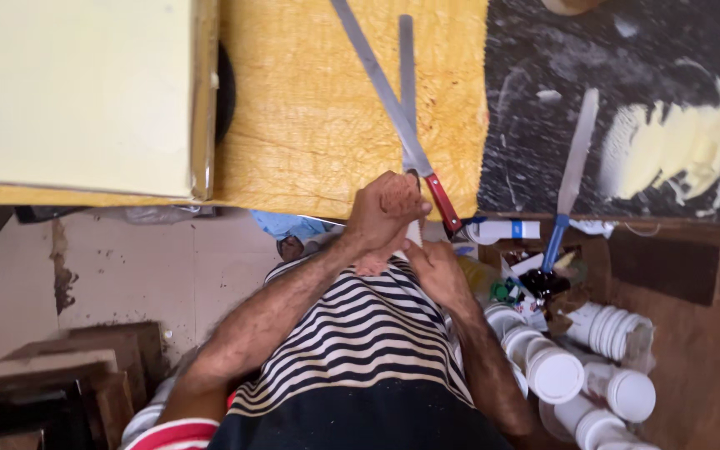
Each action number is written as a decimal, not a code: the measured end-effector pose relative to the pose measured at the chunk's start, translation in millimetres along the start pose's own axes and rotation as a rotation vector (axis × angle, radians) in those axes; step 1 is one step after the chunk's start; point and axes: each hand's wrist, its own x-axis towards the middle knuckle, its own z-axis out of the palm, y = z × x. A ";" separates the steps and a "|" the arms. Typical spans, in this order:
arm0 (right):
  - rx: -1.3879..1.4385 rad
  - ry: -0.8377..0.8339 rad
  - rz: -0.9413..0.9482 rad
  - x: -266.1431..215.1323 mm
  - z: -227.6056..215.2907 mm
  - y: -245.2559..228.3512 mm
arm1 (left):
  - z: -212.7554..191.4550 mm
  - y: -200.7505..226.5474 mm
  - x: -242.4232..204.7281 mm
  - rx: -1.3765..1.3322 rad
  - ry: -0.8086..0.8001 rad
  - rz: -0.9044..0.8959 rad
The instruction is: The person applies a white filler paste to the edges and corners of a rectangular board using a putty knife. They repeatedly scoop the paste from a container and spread it along the board's perimeter, then smooth the surface with a cloth.
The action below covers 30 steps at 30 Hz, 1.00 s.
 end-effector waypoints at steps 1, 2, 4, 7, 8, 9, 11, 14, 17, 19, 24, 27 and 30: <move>0.001 0.035 -0.045 1.7 -1.4 -3.0 | 5.3 -5.0 1.6 -0.031 0.069 0.022; -0.032 0.060 -0.063 0.4 -4.1 -4.2 | 12.2 -10.9 3.6 -0.123 0.084 -0.061; -0.098 0.116 -0.106 -2.0 -7.3 -5.3 | 19.2 -22.0 15.7 -0.310 0.113 -0.220; -0.177 0.185 -0.184 -12.1 -5.9 -4.7 | 8.4 -29.6 43.2 -0.439 0.274 -0.117; -0.146 0.228 -0.171 -14.8 -5.5 -3.4 | 0.1 -28.8 51.7 -0.393 0.337 -0.227; -0.115 0.270 -0.159 -16.0 -4.6 -2.0 | -11.9 -26.9 58.5 -0.347 0.399 -0.338; 0.061 0.350 -0.044 -14.2 -3.5 1.2 | -15.2 -17.5 59.8 -0.437 0.374 -0.329; 0.272 0.435 0.037 4.6 0.3 2.1 | 9.8 0.0 41.8 -0.623 0.250 0.032; 0.055 0.430 -0.196 34.1 -0.1 0.3 | 41.0 10.7 35.8 -0.449 0.369 0.177; -0.028 0.387 -0.143 41.4 -8.3 2.6 | 45.8 10.4 41.8 -0.375 0.374 -0.001; 0.027 0.395 -0.078 34.2 -17.2 -3.6 | 43.6 16.8 84.4 -0.435 0.476 0.077; 0.296 0.355 -0.064 7.6 -26.2 -4.9 | 20.0 18.0 115.1 -0.558 0.484 -0.217; 0.486 0.359 -0.073 -4.9 -24.6 -6.0 | -12.6 22.5 135.5 -0.179 0.342 0.022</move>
